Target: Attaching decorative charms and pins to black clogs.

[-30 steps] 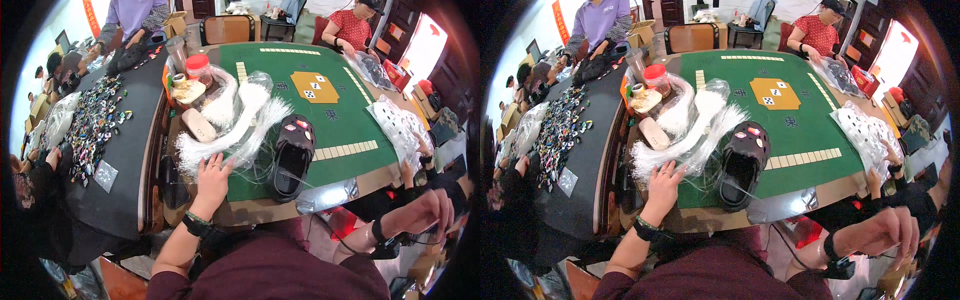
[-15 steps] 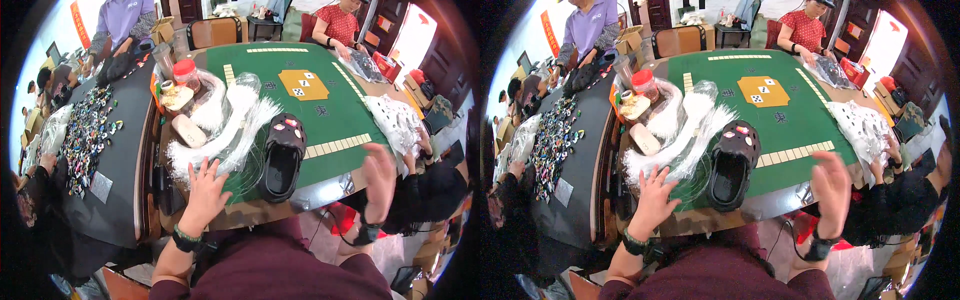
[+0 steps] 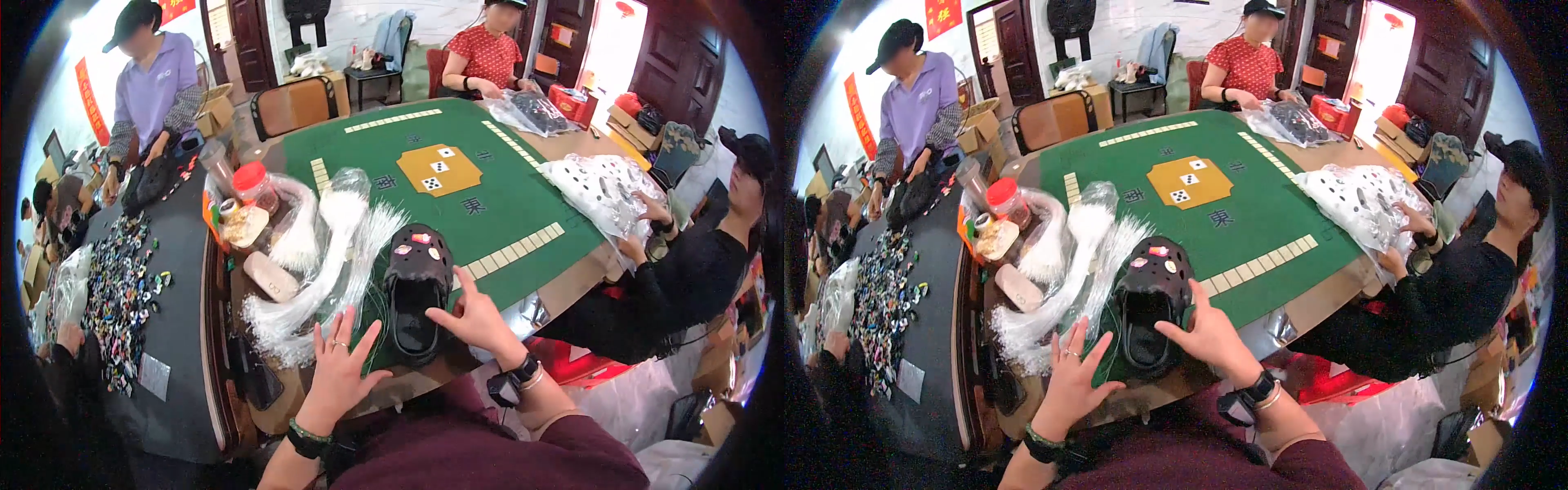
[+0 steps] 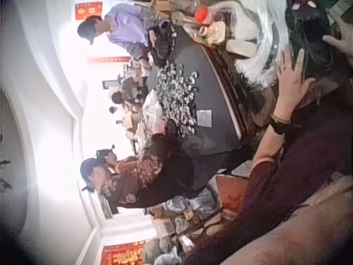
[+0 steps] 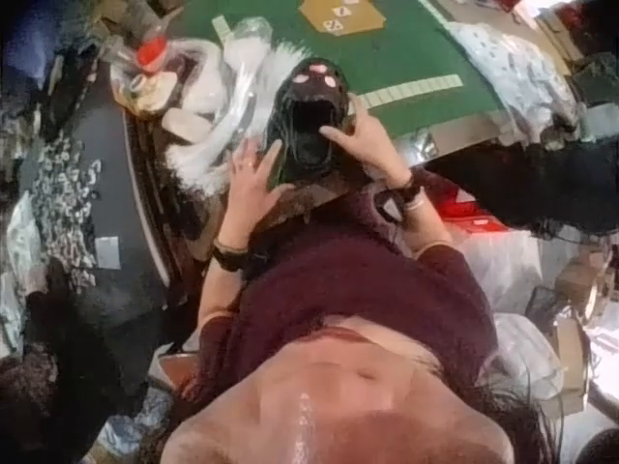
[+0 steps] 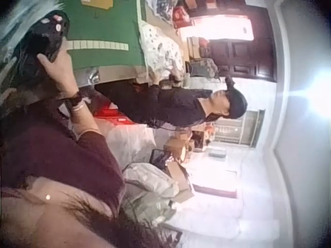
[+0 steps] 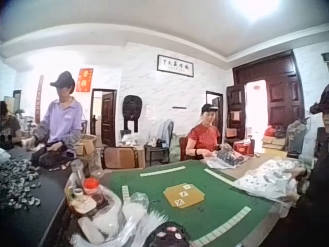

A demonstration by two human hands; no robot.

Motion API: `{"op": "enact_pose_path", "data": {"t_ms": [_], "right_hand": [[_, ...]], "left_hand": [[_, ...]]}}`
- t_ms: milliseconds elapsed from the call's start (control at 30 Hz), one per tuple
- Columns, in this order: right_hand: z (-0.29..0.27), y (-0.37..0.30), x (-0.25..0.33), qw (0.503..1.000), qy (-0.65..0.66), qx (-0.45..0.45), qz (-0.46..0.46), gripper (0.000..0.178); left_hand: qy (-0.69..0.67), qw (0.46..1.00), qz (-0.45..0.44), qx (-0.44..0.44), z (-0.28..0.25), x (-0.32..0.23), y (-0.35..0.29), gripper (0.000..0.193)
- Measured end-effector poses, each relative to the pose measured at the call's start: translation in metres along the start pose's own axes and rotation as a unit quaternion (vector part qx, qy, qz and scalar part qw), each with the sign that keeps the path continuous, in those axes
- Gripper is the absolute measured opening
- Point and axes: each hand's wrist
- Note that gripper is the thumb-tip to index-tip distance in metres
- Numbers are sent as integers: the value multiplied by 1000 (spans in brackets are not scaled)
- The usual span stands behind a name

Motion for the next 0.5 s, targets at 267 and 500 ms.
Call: {"op": "enact_pose_path", "data": {"t_ms": [267, 500], "right_hand": [[3, 7, 7, 997, -42, 57, 17, 90], [18, 20, 17, 993, -49, 106, -21, 90]], "left_hand": [[106, 994, 11, -33, 41, 27, -4, 41], [160, 982, -70, -67, 42, 49, 8, 32]]}}
Point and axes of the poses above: each hand's wrist, its own y-axis towards the middle knuckle, its own z-axis out of the palm, x = y × z, and after that the axes turned 1 degree about -x, right-handed
